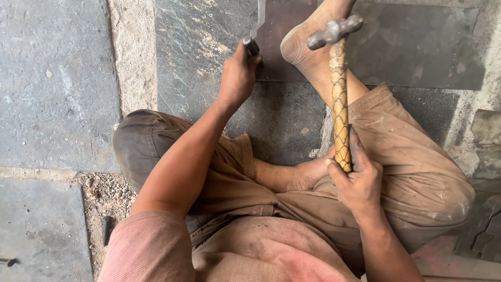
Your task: The person sits on the floor and uses a hammer and a metal punch to shape and cut thin metal sheets. They repeatedly position the punch on the sheet and strike it with the hammer to create indentations or cut lines, then separate the metal pieces.
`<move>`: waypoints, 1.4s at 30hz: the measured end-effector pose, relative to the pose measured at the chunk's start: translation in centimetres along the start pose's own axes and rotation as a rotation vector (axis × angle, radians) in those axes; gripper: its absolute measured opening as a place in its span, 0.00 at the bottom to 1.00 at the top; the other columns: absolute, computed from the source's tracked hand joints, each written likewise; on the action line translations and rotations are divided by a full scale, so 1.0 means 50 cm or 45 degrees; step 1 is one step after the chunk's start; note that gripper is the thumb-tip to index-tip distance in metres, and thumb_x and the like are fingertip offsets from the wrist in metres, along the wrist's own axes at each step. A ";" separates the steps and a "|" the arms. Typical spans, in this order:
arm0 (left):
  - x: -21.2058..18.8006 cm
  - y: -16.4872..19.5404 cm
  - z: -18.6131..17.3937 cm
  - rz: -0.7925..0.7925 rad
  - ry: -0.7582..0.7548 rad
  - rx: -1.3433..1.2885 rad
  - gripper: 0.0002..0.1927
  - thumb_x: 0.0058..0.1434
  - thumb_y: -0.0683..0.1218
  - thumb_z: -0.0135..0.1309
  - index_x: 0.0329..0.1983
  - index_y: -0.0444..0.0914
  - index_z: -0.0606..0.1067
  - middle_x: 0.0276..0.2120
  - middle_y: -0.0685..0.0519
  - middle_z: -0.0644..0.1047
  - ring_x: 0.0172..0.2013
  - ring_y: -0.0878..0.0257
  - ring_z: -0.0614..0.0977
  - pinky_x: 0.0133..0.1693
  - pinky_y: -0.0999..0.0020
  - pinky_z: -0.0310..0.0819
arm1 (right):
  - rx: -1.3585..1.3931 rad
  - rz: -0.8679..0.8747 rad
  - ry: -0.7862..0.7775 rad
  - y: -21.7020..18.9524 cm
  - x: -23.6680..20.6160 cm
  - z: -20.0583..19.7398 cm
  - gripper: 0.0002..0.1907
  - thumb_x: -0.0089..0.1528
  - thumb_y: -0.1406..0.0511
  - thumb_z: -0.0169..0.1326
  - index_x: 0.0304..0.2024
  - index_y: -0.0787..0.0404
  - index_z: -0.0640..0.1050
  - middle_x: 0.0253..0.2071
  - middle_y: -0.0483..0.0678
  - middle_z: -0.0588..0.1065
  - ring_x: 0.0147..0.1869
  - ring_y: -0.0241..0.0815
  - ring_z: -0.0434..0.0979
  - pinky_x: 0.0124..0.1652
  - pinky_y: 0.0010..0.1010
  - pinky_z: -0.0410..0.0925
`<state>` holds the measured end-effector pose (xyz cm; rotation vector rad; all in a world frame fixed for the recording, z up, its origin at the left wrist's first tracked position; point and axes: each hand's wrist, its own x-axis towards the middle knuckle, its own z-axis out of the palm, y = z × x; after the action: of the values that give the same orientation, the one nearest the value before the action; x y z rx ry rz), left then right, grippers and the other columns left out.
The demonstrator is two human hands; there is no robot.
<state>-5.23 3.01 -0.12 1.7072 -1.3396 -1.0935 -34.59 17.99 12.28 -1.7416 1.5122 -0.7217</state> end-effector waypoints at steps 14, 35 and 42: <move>0.039 -0.001 0.012 0.256 0.052 0.026 0.07 0.72 0.42 0.48 0.52 0.40 0.67 0.39 0.42 0.83 0.42 0.49 0.88 0.41 0.54 0.84 | -0.044 -0.054 -0.095 0.006 0.026 0.014 0.38 0.58 0.71 0.62 0.69 0.77 0.64 0.51 0.65 0.79 0.53 0.50 0.84 0.50 0.34 0.76; 0.046 -0.034 0.019 0.238 0.038 0.172 0.19 0.71 0.43 0.50 0.64 0.40 0.64 0.46 0.41 0.81 0.45 0.47 0.86 0.47 0.54 0.83 | -0.187 -0.404 0.183 -0.090 0.019 -0.036 0.34 0.62 0.69 0.63 0.66 0.79 0.67 0.39 0.58 0.79 0.39 0.44 0.83 0.39 0.30 0.76; 0.054 -0.055 0.038 0.276 0.070 0.296 0.24 0.72 0.44 0.51 0.68 0.39 0.61 0.49 0.40 0.79 0.46 0.46 0.85 0.49 0.53 0.81 | -0.154 -0.453 0.287 -0.101 0.022 -0.034 0.33 0.59 0.68 0.62 0.60 0.83 0.66 0.32 0.53 0.79 0.32 0.41 0.81 0.35 0.32 0.74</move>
<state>-5.59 0.94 -3.89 1.6924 -1.6248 -0.7878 -32.76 16.94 17.32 -2.1093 1.4286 -1.0548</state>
